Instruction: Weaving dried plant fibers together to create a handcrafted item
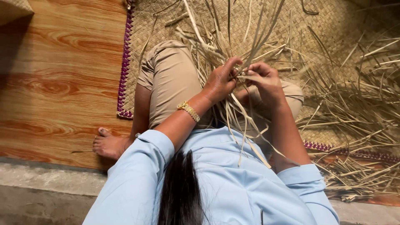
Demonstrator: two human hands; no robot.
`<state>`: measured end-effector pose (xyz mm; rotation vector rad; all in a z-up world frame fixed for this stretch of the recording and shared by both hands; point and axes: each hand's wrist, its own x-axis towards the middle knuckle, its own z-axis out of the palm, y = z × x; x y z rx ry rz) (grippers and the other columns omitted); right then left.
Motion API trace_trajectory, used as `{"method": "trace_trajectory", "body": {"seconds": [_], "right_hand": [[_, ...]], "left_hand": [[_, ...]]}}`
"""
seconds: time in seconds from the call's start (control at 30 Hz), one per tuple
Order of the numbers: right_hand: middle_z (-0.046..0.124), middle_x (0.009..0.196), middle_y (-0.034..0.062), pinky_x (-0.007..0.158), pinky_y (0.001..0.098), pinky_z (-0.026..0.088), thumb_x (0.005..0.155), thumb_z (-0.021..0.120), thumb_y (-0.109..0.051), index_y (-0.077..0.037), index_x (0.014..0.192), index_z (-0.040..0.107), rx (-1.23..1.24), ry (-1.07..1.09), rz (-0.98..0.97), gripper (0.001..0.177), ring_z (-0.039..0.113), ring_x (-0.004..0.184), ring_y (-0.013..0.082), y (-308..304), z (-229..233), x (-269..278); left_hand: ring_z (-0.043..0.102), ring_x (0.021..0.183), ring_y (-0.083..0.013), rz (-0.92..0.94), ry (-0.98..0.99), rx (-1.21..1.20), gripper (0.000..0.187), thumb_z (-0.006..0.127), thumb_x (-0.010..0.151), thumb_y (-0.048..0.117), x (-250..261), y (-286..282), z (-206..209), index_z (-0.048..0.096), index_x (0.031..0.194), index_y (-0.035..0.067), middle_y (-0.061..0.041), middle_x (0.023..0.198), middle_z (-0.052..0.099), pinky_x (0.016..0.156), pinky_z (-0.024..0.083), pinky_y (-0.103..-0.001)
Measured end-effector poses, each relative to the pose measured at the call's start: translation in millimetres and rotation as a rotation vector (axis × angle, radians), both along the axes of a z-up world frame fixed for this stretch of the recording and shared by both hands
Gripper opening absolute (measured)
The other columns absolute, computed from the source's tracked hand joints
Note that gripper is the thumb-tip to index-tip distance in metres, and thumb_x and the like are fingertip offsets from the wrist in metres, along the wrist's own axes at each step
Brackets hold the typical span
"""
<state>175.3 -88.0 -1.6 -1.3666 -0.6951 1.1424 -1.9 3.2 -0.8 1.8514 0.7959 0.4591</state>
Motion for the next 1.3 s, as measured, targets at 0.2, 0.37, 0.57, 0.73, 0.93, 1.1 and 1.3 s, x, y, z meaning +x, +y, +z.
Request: {"method": "trace_trajectory", "body": {"seconds": [0.2, 0.37, 0.57, 0.73, 0.93, 1.1, 1.3], "right_hand": [[0.062, 0.098, 0.0155, 0.070, 0.0375, 0.061, 0.093, 0.066, 0.005, 0.006, 0.100, 0.066, 0.092, -0.199, 0.123, 0.007, 0.070, 0.083, 0.0234, 0, 27, -13], [0.065, 0.098, 0.0153, 0.073, 0.0357, 0.059, 0.083, 0.071, 0.008, -0.001, 0.094, 0.072, 0.250, -0.685, 0.407, 0.015, 0.068, 0.086, 0.0279, 8, 105, -63], [0.068, 0.100, 0.0054, 0.077, 0.0394, 0.059, 0.076, 0.078, -0.002, -0.013, 0.100, 0.069, 0.429, -0.995, 0.396, 0.027, 0.072, 0.088, 0.0279, -1, 126, -115], [0.068, 0.094, 0.0142, 0.085, 0.0458, 0.052, 0.088, 0.068, 0.008, -0.005, 0.101, 0.070, 0.425, -1.001, 0.015, 0.019, 0.066, 0.091, 0.0370, 8, 83, -33], [0.071, 0.117, 0.0108, 0.083, 0.0356, 0.058, 0.104, 0.053, -0.030, -0.013, 0.134, 0.063, -0.624, -0.688, 0.216, 0.036, 0.067, 0.096, 0.0208, 11, 81, -13], [0.074, 0.081, 0.0042, 0.050, 0.0220, 0.042, 0.092, 0.069, -0.010, -0.001, 0.111, 0.076, -0.290, -0.607, 0.115, 0.022, 0.053, 0.059, 0.0069, 4, 62, -29], [0.076, 0.094, 0.0088, 0.085, 0.0413, 0.057, 0.094, 0.070, -0.021, -0.020, 0.110, 0.079, -0.244, -0.708, 0.106, 0.018, 0.072, 0.098, 0.0278, -10, 38, -40]], "left_hand": [[0.076, 0.089, -0.0310, 0.186, -0.019, -0.170, 0.032, 0.076, 0.083, 0.021, 12, 2, -6, 0.059, 0.110, 0.027, -0.006, 0.087, 0.077, 0.082, 0.059, -0.044], [0.076, 0.082, -0.0240, 0.241, 0.060, -0.255, 0.033, 0.083, 0.074, 0.046, 9, 5, -8, 0.066, 0.096, 0.029, 0.000, 0.078, 0.077, 0.076, 0.058, -0.040], [0.076, 0.093, -0.0255, 0.147, 0.075, -0.270, 0.036, 0.079, 0.082, 0.047, -5, 17, 8, 0.067, 0.112, 0.031, -0.001, 0.099, 0.076, 0.084, 0.060, -0.043], [0.076, 0.091, -0.0378, -0.009, 0.131, -0.174, 0.052, 0.072, 0.095, 0.032, -48, 48, 95, 0.054, 0.143, 0.038, -0.011, 0.090, 0.079, 0.092, 0.057, -0.050], [0.064, 0.078, -0.0170, 0.254, -0.180, 0.677, 0.029, 0.063, 0.084, -0.018, -40, 56, 206, 0.065, 0.104, 0.003, -0.010, 0.095, 0.071, 0.071, 0.059, -0.025], [0.060, 0.073, -0.0262, -0.028, 0.195, 0.836, 0.009, 0.058, 0.080, -0.010, 6, 37, 161, 0.062, 0.080, -0.002, -0.019, 0.090, 0.066, 0.064, 0.056, -0.034], [0.070, 0.079, -0.0418, -0.145, 0.638, 0.456, 0.040, 0.070, 0.092, 0.040, 12, 59, 38, 0.075, 0.083, 0.001, -0.020, 0.079, 0.066, 0.067, 0.058, -0.054]]}}
